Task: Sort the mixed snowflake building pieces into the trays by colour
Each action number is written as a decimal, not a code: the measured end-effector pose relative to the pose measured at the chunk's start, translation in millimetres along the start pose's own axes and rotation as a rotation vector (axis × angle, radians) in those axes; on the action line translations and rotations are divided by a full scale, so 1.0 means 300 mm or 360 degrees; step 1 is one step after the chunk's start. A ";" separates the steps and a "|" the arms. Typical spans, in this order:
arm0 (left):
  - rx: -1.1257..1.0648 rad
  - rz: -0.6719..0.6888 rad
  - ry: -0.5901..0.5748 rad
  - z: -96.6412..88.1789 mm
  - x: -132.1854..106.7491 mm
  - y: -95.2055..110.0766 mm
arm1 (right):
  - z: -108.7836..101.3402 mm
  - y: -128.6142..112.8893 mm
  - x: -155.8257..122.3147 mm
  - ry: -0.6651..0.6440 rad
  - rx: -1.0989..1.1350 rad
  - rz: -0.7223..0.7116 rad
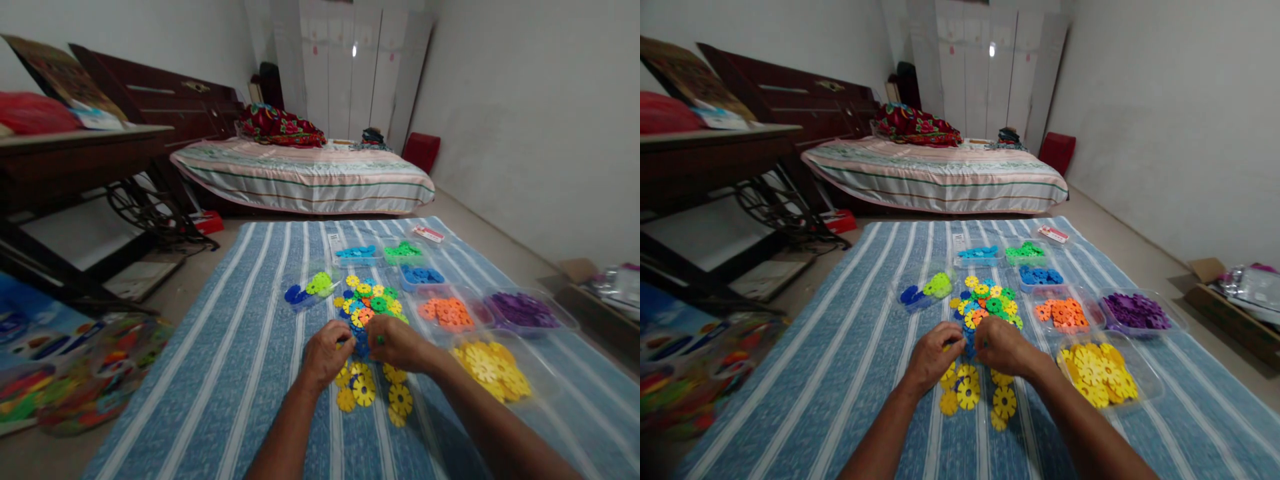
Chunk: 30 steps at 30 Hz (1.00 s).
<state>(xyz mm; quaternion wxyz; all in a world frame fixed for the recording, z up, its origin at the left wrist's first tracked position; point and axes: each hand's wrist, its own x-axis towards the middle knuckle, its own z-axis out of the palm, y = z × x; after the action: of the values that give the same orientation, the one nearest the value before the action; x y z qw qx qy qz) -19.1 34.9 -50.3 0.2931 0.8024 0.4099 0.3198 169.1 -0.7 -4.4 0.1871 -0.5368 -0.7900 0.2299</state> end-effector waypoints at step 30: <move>0.0010 -0.0042 0.0087 0.023 0.009 -0.013 | 0.043 0.040 0.029 0.0166 -0.0711 0.0186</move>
<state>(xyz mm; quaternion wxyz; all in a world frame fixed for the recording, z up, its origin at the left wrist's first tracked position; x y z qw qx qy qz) -14.6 37.7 -56.7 0.2834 0.7888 0.4293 0.3364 168.2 9.0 -21.4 0.0905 -0.6208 -0.7780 0.0319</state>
